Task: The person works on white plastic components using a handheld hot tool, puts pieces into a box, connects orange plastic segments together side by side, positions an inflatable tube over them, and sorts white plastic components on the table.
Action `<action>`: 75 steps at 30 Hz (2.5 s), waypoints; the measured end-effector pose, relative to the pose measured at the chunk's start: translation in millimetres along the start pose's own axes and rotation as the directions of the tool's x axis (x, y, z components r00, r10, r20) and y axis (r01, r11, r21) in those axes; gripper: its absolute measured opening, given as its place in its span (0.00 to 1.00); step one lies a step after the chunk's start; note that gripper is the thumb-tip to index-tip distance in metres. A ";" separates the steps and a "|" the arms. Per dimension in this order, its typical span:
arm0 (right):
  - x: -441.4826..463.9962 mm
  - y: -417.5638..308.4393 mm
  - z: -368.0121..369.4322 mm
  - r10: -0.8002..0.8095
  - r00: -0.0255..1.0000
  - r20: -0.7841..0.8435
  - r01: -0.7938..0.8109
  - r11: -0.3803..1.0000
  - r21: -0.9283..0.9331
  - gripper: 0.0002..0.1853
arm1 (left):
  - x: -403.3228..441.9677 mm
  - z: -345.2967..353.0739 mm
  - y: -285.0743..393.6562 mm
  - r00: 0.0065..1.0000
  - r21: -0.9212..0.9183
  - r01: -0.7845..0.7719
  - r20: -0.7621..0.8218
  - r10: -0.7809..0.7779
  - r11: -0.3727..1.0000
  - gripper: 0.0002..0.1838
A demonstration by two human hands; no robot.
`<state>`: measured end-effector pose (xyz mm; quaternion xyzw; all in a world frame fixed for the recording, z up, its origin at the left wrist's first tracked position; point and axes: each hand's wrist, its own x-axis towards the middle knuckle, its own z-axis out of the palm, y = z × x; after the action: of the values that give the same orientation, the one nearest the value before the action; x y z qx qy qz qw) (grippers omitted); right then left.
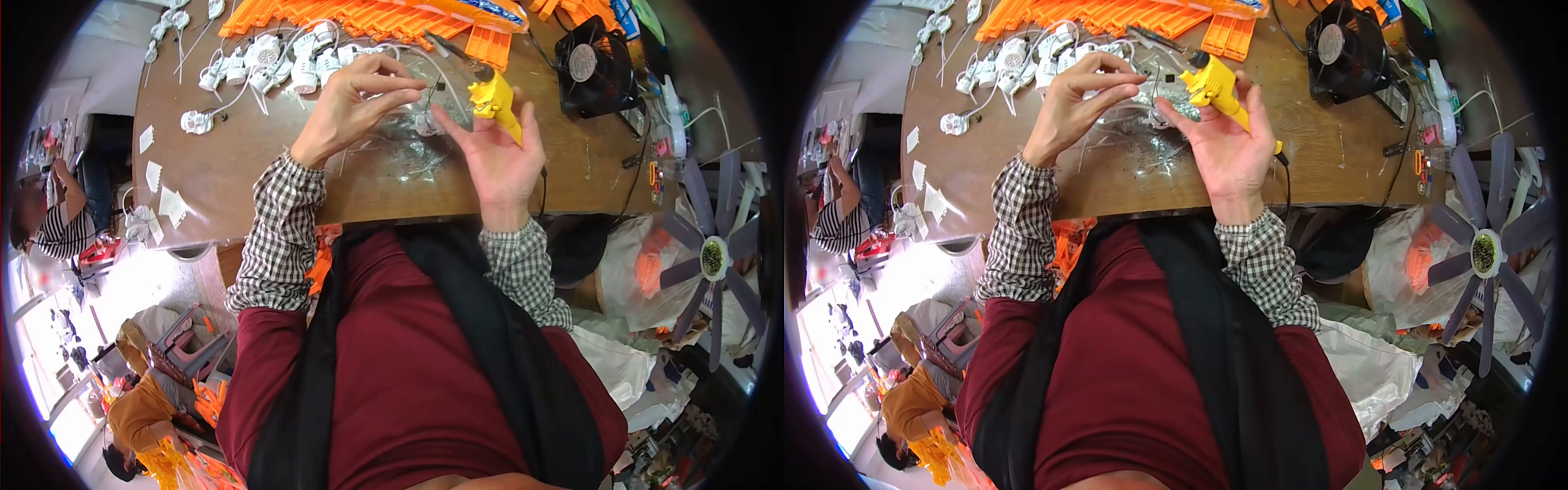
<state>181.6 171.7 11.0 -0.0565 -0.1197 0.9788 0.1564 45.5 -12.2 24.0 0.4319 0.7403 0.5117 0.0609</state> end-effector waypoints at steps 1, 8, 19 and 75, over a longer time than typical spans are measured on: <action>0.6 -0.7 -2.8 -0.008 1.000 0.005 0.008 1.000 0.001 0.12 | 6.5 3.6 -1.3 1.000 0.001 -0.008 0.003 0.008 1.000 0.10; 4.3 -15.1 -16.4 -0.042 0.999 -0.028 0.044 0.994 0.100 0.15 | 33.4 19.4 1.1 0.976 -0.187 0.131 0.194 -0.094 0.974 0.07; 23.2 -83.6 -30.5 -0.521 0.837 0.164 0.403 0.387 -0.830 0.21 | 101.6 69.9 -47.5 0.783 -0.183 0.620 0.213 -0.585 0.763 0.12; 38.0 -86.4 -20.9 -0.346 0.829 0.439 0.484 0.053 -0.873 0.14 | 87.8 81.8 -68.2 0.877 0.034 0.476 0.054 -0.477 0.879 0.14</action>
<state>174.1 268.1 9.8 -0.0503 -0.7235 0.5917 0.3520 -4.7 100.0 -38.8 0.2525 0.8266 0.4602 0.2030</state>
